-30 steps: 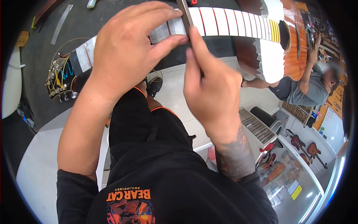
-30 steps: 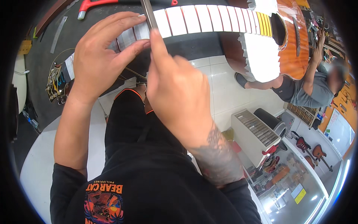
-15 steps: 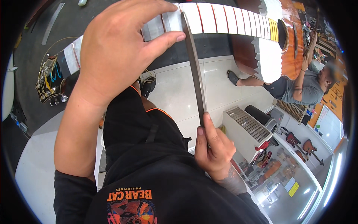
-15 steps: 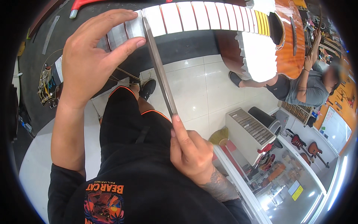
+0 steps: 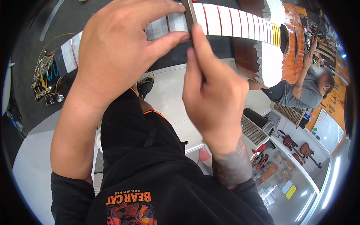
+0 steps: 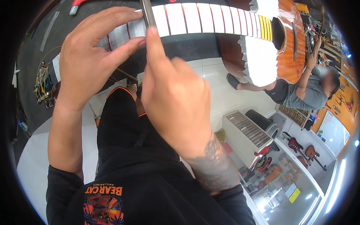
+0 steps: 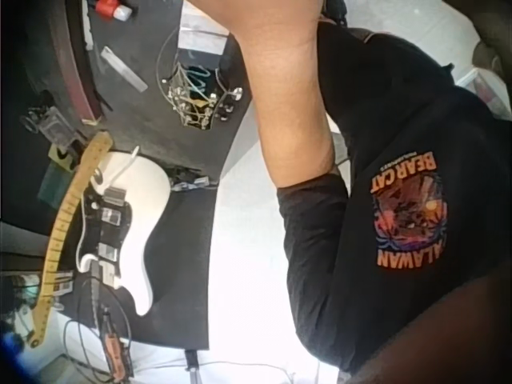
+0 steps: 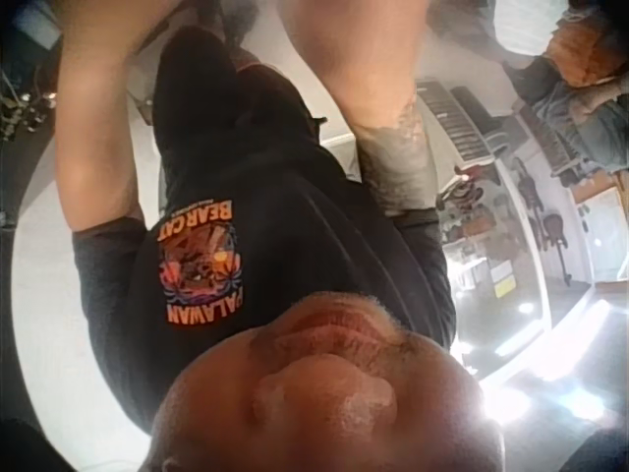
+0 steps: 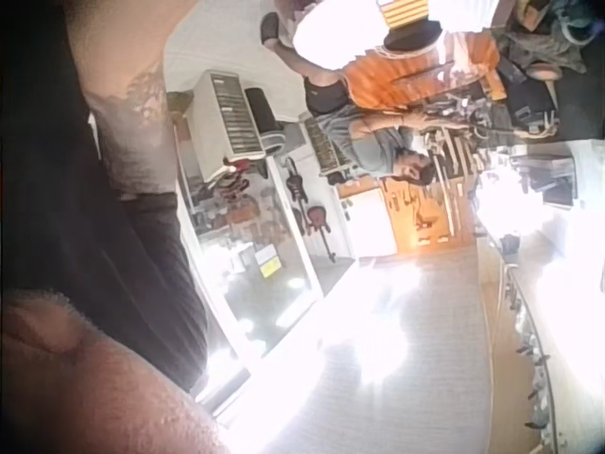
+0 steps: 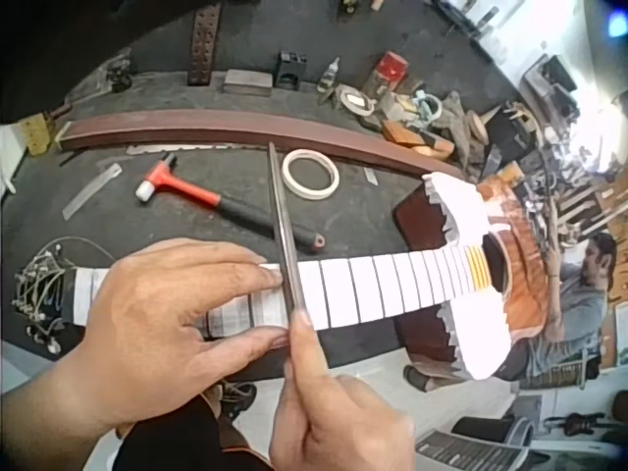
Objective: The person files the frets of an acoustic guitar using a handheld file.
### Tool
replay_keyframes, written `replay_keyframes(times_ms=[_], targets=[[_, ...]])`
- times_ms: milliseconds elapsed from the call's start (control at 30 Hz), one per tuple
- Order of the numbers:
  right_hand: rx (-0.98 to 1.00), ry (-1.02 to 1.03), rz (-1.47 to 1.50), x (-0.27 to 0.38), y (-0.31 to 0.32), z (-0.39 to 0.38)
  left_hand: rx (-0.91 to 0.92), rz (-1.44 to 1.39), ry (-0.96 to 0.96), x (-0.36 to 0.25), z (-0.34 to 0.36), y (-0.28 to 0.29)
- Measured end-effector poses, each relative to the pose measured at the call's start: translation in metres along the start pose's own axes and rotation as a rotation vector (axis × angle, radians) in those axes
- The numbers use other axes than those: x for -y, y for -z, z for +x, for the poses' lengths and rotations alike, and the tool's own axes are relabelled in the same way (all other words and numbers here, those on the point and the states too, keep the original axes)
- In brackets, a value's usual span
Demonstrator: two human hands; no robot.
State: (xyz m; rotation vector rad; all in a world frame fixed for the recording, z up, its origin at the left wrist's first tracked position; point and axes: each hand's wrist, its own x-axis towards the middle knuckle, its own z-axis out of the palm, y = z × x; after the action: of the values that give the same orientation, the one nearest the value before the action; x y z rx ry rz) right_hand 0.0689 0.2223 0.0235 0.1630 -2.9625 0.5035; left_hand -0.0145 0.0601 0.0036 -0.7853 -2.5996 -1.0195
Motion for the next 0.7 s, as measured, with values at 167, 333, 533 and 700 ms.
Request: replay_keyframes(times_ms=[167, 333, 533, 700], targets=[[0.006, -0.011, 0.02, 0.005, 0.009, -0.028, -0.012, -0.013, 0.009, 0.0, -0.001, 0.004], [-0.01, 0.0, 0.071, -0.005, 0.016, -0.124, -0.024, -0.082, 0.03, -0.003, -0.001, -0.001], [0.031, -0.026, 0.009, 0.005, 0.01, -0.019, -0.043, -0.064, 0.016, 0.0, -0.002, -0.002], [-0.121, 0.032, 0.091, 0.0, 0.009, 0.018, -0.028, -0.086, 0.062, 0.0, -0.001, -0.001]])
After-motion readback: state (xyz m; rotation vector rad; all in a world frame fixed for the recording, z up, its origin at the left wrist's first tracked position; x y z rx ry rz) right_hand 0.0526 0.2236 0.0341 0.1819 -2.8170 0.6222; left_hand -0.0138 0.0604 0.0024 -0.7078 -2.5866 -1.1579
